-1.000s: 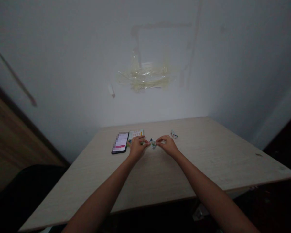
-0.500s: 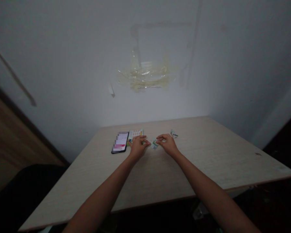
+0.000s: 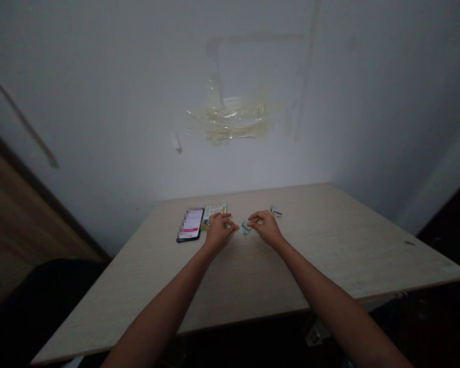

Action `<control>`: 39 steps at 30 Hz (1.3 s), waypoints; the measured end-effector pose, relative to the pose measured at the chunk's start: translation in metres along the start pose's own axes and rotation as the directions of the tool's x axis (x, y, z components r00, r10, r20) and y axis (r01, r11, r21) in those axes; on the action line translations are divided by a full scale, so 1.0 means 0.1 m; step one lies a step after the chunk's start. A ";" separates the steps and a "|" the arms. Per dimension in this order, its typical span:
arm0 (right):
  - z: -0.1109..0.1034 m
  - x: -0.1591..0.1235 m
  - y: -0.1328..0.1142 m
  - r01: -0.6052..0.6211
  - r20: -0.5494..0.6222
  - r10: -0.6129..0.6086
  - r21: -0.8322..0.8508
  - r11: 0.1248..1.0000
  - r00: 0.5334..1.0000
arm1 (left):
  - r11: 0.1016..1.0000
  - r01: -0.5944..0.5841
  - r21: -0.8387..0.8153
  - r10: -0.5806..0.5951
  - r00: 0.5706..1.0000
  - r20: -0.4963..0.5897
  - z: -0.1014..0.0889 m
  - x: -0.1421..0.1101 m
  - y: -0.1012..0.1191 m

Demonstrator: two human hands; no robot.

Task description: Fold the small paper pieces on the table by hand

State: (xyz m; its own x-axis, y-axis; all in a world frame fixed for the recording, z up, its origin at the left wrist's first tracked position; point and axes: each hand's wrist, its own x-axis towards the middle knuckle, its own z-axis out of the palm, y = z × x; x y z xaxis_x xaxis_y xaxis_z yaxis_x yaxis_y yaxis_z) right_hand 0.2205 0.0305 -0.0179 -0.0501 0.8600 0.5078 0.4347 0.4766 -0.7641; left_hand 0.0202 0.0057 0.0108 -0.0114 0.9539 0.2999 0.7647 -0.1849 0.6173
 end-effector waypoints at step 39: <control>-0.02 -0.05 0.10 0.131 0.268 -0.027 -0.376 0.917 0.963 | 0.873 -0.244 0.422 0.178 0.965 0.190 0.08 -0.06 -0.07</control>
State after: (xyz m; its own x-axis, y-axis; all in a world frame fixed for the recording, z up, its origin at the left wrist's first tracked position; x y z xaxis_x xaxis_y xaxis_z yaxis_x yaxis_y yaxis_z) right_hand 0.2264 0.0306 -0.0275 -0.3009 0.8640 0.4036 0.7305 0.4809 -0.4849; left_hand 0.0201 0.0030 -0.0008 0.2476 0.9329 0.2614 0.9422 -0.2947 0.1592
